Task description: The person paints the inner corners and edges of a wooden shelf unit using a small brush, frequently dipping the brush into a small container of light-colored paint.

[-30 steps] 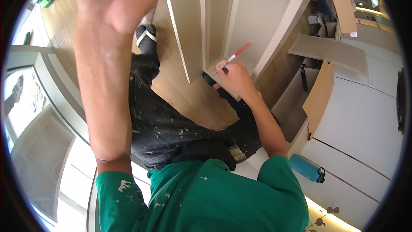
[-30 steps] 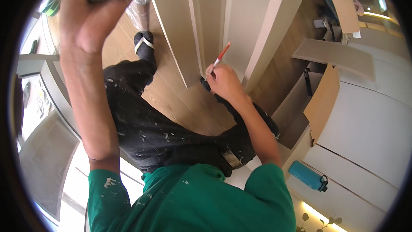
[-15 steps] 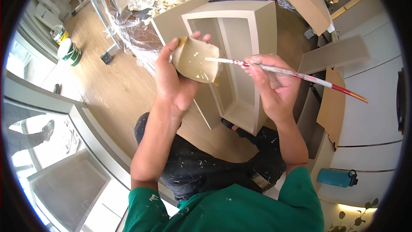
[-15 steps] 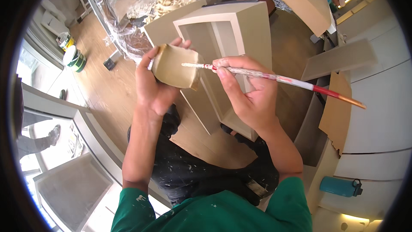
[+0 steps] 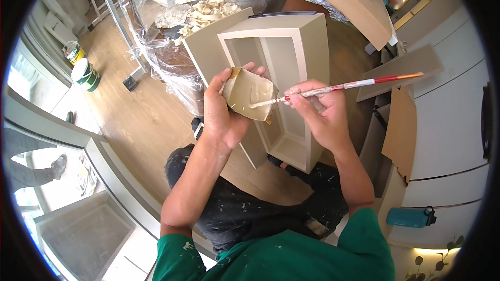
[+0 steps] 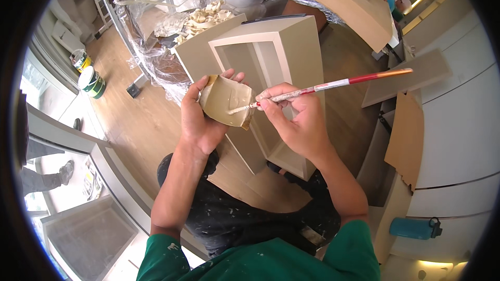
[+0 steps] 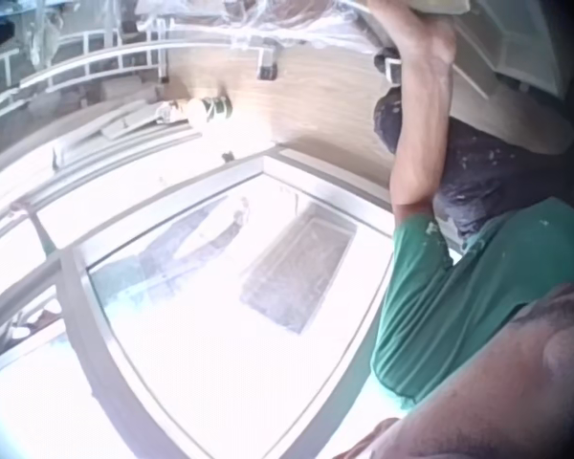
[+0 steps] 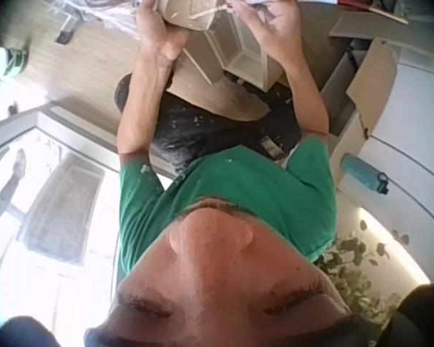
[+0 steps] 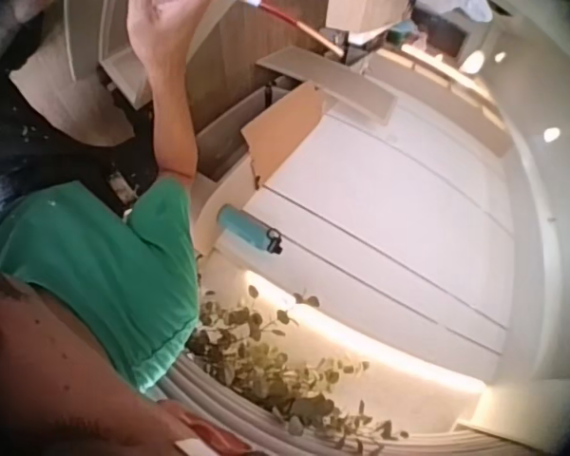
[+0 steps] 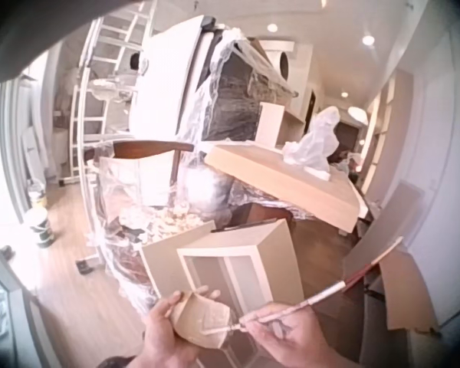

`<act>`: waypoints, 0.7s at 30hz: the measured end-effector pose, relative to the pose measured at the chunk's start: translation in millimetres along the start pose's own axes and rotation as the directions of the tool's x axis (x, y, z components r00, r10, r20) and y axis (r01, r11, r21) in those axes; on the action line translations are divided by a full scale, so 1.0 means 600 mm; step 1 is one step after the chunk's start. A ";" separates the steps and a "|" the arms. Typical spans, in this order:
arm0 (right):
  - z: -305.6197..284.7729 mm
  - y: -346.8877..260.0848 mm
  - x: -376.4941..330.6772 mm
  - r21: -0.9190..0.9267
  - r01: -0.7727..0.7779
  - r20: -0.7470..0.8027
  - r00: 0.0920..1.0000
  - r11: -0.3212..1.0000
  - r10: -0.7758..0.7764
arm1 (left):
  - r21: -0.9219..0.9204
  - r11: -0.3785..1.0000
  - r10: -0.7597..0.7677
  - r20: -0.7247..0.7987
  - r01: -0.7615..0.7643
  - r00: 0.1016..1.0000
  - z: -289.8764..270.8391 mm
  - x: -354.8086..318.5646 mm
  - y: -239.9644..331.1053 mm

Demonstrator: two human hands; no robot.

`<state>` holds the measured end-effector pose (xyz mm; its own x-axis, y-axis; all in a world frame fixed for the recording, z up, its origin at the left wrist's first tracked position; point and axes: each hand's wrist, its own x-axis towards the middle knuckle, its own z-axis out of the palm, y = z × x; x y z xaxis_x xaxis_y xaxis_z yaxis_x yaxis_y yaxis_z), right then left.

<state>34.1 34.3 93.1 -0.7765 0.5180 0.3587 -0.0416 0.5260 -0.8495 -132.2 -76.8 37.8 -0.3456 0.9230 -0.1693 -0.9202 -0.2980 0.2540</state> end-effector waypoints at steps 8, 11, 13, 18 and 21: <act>-0.035 0.004 0.014 -0.079 0.215 0.045 0.976 0.973 -0.212 | -0.077 0.997 -0.014 0.047 0.018 0.999 -0.003 0.001 0.008; -0.041 -0.004 0.010 -0.124 0.256 0.062 0.966 0.959 -0.250 | -0.081 0.997 -0.015 0.045 0.018 0.999 -0.003 0.001 0.010; -0.041 -0.005 0.008 -0.118 0.247 0.068 0.968 0.962 -0.240 | -0.084 0.996 -0.019 0.037 0.022 0.999 -0.002 0.001 0.010; -0.053 -0.009 0.004 -0.162 0.238 0.093 0.970 0.958 -0.225 | -0.079 0.996 -0.030 0.019 0.031 0.999 -0.001 0.005 0.008; -0.056 -0.014 0.004 -0.130 0.211 0.079 0.976 0.969 -0.202 | -0.076 0.997 -0.014 0.000 0.014 1.000 0.001 0.004 0.011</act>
<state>53.6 53.7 114.2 -0.7991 0.3460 0.4916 -0.1228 0.7065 -0.6969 -139.1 -76.2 39.5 -0.3328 0.9271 -0.1724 -0.9362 -0.3029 0.1783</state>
